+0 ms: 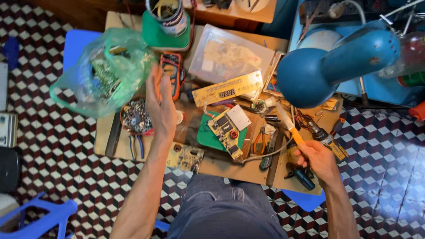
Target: The person uses a multimeter to test a green circuit board on a cluttered workbench. They connect the multimeter probes to various points on the board and observe the readings on the multimeter display.
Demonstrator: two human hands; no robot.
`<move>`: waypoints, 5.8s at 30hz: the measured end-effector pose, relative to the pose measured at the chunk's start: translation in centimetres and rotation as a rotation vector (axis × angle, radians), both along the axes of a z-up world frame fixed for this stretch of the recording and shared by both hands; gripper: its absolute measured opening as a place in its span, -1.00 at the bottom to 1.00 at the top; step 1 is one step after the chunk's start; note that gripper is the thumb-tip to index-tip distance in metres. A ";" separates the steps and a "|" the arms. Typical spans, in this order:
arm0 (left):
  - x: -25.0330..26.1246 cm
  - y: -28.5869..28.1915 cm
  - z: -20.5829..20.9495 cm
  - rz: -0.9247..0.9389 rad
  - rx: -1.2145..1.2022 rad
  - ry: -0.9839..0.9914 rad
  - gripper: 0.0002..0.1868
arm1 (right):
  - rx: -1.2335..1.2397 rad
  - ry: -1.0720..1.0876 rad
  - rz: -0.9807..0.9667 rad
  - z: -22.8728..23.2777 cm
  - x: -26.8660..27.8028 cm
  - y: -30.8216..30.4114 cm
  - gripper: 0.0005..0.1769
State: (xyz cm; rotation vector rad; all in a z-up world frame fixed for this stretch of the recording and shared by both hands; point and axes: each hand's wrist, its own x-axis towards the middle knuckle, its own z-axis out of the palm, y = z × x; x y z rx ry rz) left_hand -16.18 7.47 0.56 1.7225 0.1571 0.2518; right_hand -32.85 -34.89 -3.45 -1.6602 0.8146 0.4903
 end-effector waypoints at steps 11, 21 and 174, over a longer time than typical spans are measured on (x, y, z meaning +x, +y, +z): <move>-23.9 -3.0 -5.8 0.104 -0.035 0.654 -0.58 | 0.441 -0.088 -0.159 -2.2 -11.3 4.4 -0.75; -22.1 -3.0 -8.7 -0.222 0.567 0.343 -0.49 | 0.309 -0.270 -0.295 -1.2 -10.2 3.9 -0.62; -16.8 -0.2 -10.8 -0.642 0.615 0.415 -0.28 | -0.350 -0.237 -0.079 -9.7 -7.6 7.9 -0.45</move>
